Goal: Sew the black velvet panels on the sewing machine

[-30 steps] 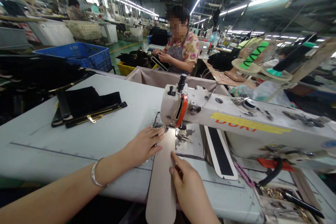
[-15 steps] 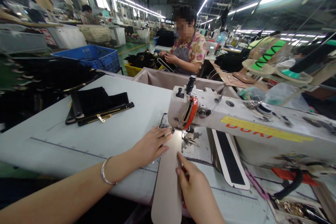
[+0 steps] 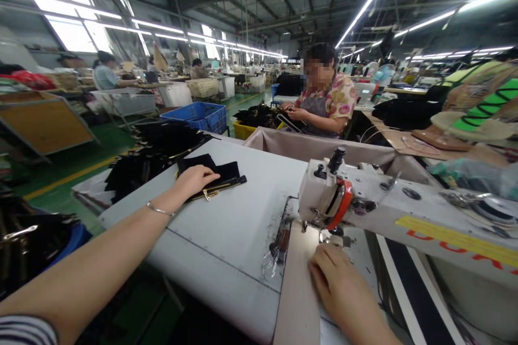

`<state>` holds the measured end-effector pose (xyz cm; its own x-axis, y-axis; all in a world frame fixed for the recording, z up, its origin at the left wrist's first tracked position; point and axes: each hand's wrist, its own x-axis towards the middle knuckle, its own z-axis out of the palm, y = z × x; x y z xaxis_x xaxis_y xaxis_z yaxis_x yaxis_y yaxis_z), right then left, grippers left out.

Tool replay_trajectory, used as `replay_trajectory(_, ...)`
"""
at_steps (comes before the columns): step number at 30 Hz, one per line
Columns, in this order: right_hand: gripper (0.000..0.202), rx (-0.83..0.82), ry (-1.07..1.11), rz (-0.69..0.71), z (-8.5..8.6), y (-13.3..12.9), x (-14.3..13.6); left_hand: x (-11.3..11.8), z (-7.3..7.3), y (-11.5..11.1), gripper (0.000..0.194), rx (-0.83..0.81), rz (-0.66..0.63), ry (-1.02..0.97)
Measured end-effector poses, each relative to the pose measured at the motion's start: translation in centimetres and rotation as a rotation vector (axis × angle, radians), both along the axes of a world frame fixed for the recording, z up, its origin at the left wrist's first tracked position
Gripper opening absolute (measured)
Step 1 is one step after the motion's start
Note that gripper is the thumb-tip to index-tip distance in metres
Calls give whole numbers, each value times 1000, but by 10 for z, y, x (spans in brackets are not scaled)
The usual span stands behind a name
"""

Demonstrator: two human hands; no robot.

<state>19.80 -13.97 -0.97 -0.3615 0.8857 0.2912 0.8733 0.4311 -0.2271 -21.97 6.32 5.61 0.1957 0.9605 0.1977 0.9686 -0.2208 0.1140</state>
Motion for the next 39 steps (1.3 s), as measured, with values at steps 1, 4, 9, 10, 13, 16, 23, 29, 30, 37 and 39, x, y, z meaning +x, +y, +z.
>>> replay_trajectory(1,10,26,9,-15,-3,2,0,-4,-1,2,36,-4,3,19)
replay_trajectory(4,11,106,0,-46,-10,2,-3,-5,-4,6,28,-12,-16,79)
replay_trajectory(9,31,165,-78,-22,-13,-1,-3,0,-1,4,28,-41,-71,144)
replay_trajectory(10,32,172,-85,-23,-13,-1,-3,1,1,3,31,-37,-76,151)
replay_trajectory(13,33,176,-96,-23,-14,0,-2,1,15,0,33,-10,-79,170)
replay_trajectory(16,34,152,-95,-18,-14,1,-1,2,40,-9,29,88,-45,179)
replay_trajectory(23,46,124,-115,-19,-4,2,-7,67,50,-129,43,128,-487,-8)
replay_trajectory(29,48,83,-94,-34,2,-1,-10,131,5,-145,30,-282,-623,-238)
replay_trajectory(30,48,82,-89,-40,3,-1,-10,137,-2,-129,30,-200,-571,-243)
replay_trajectory(37,46,44,-83,-90,10,-4,-14,161,-33,-64,14,-139,-398,-274)
replay_trajectory(39,46,37,-81,-91,11,-4,-15,163,-30,-72,13,-200,-446,-311)
